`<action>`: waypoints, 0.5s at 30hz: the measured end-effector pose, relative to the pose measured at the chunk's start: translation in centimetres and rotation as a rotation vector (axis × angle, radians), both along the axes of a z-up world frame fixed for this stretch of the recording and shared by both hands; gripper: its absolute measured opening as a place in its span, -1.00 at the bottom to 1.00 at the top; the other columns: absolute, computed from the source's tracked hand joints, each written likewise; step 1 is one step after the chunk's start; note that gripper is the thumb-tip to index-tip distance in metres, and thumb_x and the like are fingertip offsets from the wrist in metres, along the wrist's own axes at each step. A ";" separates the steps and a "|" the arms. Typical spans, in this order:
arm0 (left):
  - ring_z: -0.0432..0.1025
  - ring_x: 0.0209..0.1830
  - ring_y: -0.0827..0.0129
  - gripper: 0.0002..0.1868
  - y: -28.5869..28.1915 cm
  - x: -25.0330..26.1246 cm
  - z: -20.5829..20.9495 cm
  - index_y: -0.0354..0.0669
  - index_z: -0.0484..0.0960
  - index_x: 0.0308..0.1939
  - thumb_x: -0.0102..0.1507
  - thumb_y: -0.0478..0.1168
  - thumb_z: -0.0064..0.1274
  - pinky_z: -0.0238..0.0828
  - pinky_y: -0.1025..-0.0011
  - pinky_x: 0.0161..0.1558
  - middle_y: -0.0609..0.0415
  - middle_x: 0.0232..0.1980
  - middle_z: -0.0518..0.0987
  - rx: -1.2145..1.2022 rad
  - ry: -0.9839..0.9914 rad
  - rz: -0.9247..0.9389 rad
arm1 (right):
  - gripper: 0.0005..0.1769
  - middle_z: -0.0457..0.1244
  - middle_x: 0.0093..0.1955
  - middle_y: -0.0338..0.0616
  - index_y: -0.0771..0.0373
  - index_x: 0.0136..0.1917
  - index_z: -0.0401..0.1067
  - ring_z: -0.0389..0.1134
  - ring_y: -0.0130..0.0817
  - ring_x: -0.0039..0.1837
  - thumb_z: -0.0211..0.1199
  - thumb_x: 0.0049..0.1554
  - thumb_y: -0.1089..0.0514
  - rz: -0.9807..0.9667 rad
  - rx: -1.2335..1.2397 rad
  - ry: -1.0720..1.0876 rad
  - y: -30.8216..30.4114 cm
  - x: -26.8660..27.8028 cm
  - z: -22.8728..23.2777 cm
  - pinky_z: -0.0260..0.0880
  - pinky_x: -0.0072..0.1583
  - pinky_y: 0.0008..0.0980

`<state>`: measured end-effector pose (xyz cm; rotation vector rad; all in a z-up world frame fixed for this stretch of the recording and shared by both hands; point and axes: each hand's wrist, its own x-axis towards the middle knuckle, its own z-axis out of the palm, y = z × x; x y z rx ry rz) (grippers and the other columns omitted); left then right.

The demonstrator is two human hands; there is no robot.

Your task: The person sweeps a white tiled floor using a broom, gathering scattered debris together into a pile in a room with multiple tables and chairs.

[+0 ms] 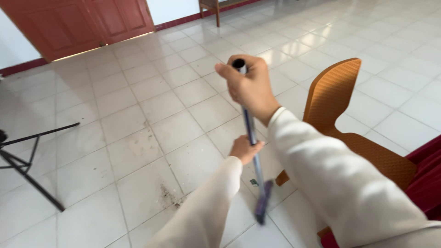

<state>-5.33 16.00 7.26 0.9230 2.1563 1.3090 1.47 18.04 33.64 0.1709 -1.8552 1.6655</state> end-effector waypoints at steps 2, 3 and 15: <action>0.65 -0.30 0.06 -0.63 -1.4 -2.5 -1.5 -0.25 0.69 -0.30 0.17 0.03 0.15 0.57 0.21 -0.14 -0.17 -0.31 0.72 -0.057 0.015 0.066 | -0.58 0.08 -0.58 -0.33 0.22 -0.44 0.27 0.02 -0.60 -0.56 0.24 0.23 0.24 -0.036 -0.061 0.006 0.0 -0.4 -1.3 -0.07 -0.49 -0.49; 0.64 -0.28 0.05 -0.65 -2.5 -3.7 -2.3 -0.22 0.70 -0.27 0.15 0.03 0.16 0.55 0.19 -0.13 -0.15 -0.32 0.70 -0.095 0.031 0.090 | -0.60 0.09 -0.58 -0.32 0.23 -0.44 0.28 0.02 -0.60 -0.55 0.22 0.22 0.25 -0.050 -0.118 0.016 -0.3 -0.5 -2.3 -0.07 -0.49 -0.48; 0.37 -0.58 0.22 -0.51 -5.8 -3.1 4.6 -0.27 0.51 -0.50 0.24 0.10 0.16 0.35 0.22 -0.43 -0.03 -0.59 0.50 0.122 0.135 0.237 | -0.60 0.09 -0.56 -0.33 0.24 -0.42 0.26 0.05 -0.59 -0.55 0.19 0.26 0.24 -0.118 -0.120 0.201 -2.0 -0.3 2.2 -0.07 -0.49 -0.47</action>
